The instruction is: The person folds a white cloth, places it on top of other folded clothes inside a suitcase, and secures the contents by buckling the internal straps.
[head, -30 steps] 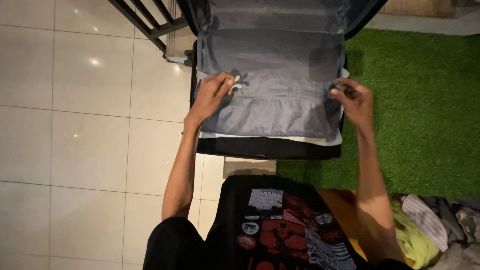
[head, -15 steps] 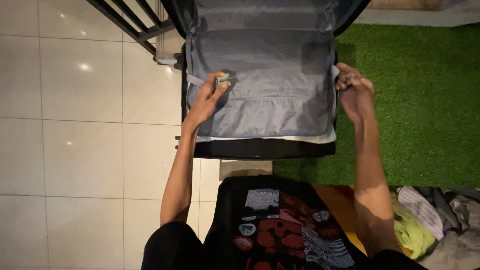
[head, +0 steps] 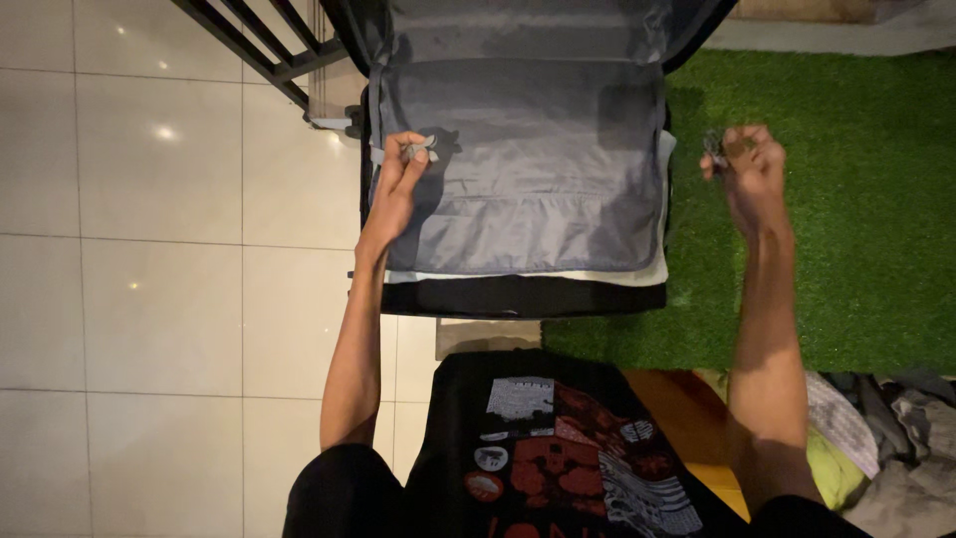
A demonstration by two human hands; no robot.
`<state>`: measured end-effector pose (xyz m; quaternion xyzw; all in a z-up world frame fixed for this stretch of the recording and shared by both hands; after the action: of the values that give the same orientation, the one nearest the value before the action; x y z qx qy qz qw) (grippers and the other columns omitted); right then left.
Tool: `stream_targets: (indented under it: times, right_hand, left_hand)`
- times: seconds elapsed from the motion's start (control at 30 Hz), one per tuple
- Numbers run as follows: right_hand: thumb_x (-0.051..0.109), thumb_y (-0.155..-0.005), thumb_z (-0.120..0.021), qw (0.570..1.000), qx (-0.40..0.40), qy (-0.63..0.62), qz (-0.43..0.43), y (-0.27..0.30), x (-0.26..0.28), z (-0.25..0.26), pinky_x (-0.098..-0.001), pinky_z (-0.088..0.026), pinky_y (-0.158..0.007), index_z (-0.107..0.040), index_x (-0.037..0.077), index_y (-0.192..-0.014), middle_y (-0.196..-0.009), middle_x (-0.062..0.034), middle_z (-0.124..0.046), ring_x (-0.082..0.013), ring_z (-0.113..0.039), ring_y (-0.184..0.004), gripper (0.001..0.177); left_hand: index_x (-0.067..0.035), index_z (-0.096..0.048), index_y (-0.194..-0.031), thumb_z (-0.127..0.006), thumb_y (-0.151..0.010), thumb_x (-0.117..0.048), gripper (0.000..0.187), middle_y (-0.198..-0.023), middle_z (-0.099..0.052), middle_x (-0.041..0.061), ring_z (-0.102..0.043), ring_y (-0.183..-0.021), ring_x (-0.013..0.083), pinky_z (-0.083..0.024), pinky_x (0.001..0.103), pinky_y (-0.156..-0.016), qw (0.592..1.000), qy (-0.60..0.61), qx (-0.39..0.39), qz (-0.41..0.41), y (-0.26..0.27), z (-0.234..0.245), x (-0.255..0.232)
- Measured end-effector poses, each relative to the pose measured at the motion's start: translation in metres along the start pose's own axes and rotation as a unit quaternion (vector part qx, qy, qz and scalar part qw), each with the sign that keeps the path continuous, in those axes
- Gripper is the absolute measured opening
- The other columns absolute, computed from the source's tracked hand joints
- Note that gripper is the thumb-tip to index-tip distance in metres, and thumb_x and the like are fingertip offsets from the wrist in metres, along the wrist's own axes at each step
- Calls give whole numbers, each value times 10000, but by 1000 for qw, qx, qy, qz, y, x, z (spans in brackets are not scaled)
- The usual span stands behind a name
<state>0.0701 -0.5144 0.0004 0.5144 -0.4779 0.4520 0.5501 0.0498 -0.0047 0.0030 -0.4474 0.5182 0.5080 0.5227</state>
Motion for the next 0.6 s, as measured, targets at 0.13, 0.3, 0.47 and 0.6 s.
stream_targets:
  times: [0.13, 0.3, 0.47, 0.6]
  right_hand:
    - [272, -1178, -607, 988, 8, -150, 43, -19, 5, -6, -273, -430, -581, -575, 48, -1017, -802, -61, -553, -138, -498, -628, 277]
    - [221, -1061, -709, 991, -47, -123, -14, -32, 23, -84, -267, -532, -729, -605, 87, -1133, -959, -33, -612, -138, -591, -806, 185]
    - [263, -1030, -576, 992, 83, 55, -75, -20, 4, -167, -275, -474, -795, -437, 133, -1233, -921, 18, -516, -125, -545, -826, 278]
    - [225, -1099, -485, 981, 163, 102, -32, -22, -17, -192, -250, -510, -807, -382, 121, -1235, -893, -1, -517, -100, -550, -829, 200]
  left_hand:
    - [-83, -510, -1261, -507, -1124, -308, 263, -1138, -565, 63, -538, -1082, 167, -417, 320, -1028, 1000, 14, -16, -21, -2, 4, -6]
    - [-94, -513, -1230, -521, -1104, -327, 265, -1080, -594, 52, -564, -1048, 171, -448, 345, -993, 999, -4, -3, -45, -31, -17, -17]
    - [-97, -531, -1181, -505, -1068, -356, 283, -968, -717, 54, -648, -900, 190, -462, 348, -845, 994, -89, 53, -29, -45, -81, -11]
    - [-93, -580, -1189, -503, -1077, -315, 260, -934, -707, 91, -625, -921, 256, -375, 395, -928, 983, -158, 63, -72, -40, -104, -4]
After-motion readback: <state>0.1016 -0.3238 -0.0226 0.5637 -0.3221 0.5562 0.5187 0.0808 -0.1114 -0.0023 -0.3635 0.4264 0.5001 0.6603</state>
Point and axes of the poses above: each hand's wrist, its own y-axis away from the middle knuckle, its own z-axis out of the back of the hand, x = y × z, the point moved 5 cm from there along -y, towards the middle knuckle
